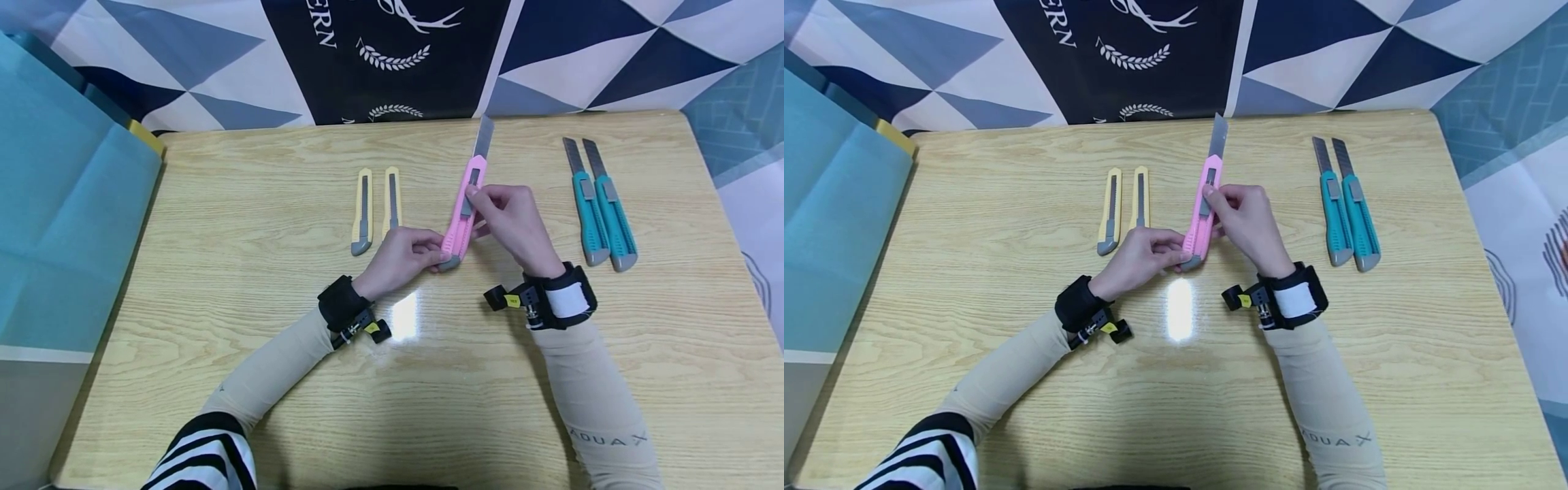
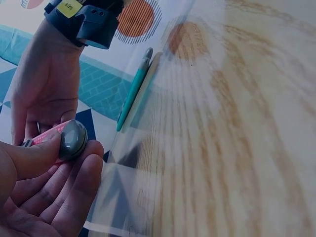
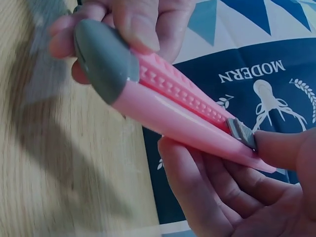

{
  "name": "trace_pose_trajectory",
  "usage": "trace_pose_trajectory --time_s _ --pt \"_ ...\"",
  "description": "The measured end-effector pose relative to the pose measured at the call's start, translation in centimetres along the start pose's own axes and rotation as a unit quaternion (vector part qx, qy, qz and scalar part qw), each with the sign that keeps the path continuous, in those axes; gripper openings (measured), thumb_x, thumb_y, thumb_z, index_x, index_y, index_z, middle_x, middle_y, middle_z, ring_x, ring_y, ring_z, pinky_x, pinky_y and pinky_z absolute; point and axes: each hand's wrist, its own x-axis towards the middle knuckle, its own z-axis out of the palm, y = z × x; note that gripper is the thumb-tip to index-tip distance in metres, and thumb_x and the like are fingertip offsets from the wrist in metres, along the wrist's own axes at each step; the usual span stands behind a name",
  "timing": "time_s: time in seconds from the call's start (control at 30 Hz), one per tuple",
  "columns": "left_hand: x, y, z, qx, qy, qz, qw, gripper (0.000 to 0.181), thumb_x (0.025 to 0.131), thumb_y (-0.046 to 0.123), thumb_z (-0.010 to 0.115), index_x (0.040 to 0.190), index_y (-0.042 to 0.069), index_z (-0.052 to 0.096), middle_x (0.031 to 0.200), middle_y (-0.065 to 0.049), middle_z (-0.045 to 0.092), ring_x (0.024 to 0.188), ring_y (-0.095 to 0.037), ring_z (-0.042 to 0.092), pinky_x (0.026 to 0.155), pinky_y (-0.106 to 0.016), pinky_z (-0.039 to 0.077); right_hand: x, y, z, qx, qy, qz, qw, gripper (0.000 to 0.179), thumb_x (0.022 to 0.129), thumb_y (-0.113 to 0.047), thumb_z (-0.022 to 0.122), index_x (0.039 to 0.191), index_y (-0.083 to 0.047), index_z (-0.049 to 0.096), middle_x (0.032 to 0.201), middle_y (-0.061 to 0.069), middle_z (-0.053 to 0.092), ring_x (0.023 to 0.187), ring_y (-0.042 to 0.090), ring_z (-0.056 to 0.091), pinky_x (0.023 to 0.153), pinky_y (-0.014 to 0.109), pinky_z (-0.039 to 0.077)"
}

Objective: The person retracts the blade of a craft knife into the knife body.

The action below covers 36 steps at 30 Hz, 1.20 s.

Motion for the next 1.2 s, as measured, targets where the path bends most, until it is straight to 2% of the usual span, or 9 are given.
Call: trace_pose_trajectory --time_s 0.27,0.5,1.03,1.2 --pt "0.06 0.09 0.0 -0.007 -0.002 0.002 1.0 0.016 0.083 0.004 0.068 0.098 -0.001 0.068 0.079 -0.009 0.07 0.065 -0.015 0.064 0.059 -0.029 0.059 0.02 -0.15 0.06 -0.018 0.007 -0.022 0.9996 0.029 0.097 -0.019 0.05 0.092 0.004 0.066 0.076 0.019 0.062 0.062 0.023 0.062 0.052 0.018 0.055" --pt "0.09 0.11 0.02 -0.019 -0.008 0.002 0.9998 0.013 0.084 0.002 0.067 0.097 -0.001 0.068 0.078 -0.009 0.069 0.065 -0.017 0.064 0.06 -0.03 0.059 0.16 0.14 -0.02 -0.035 0.007 -0.029 0.999 0.031 0.096 -0.025 0.052 0.097 0.001 0.067 0.078 0.015 0.065 0.063 0.019 0.063 0.05 0.016 0.052" --pt "0.07 0.12 -0.04 -0.028 -0.013 -0.008 0.9995 0.015 0.084 0.002 0.066 0.098 -0.002 0.067 0.08 -0.009 0.07 0.065 -0.017 0.064 0.06 -0.03 0.059 0.33 0.25 0.09 -0.046 -0.011 -0.032 0.9984 0.024 0.094 -0.019 0.056 0.102 0.002 0.065 0.084 0.015 0.066 0.066 0.018 0.065 0.05 0.016 0.048" --pt "0.05 0.04 -0.17 -0.039 -0.002 -0.012 0.9992 0.017 0.084 0.003 0.067 0.1 -0.003 0.067 0.082 -0.011 0.07 0.067 -0.017 0.065 0.061 -0.03 0.059 0.28 0.18 0.21 -0.028 -0.013 -0.033 0.999 0.026 0.095 -0.02 0.054 0.104 0.002 0.065 0.085 0.015 0.065 0.069 0.019 0.064 0.056 0.02 0.054"
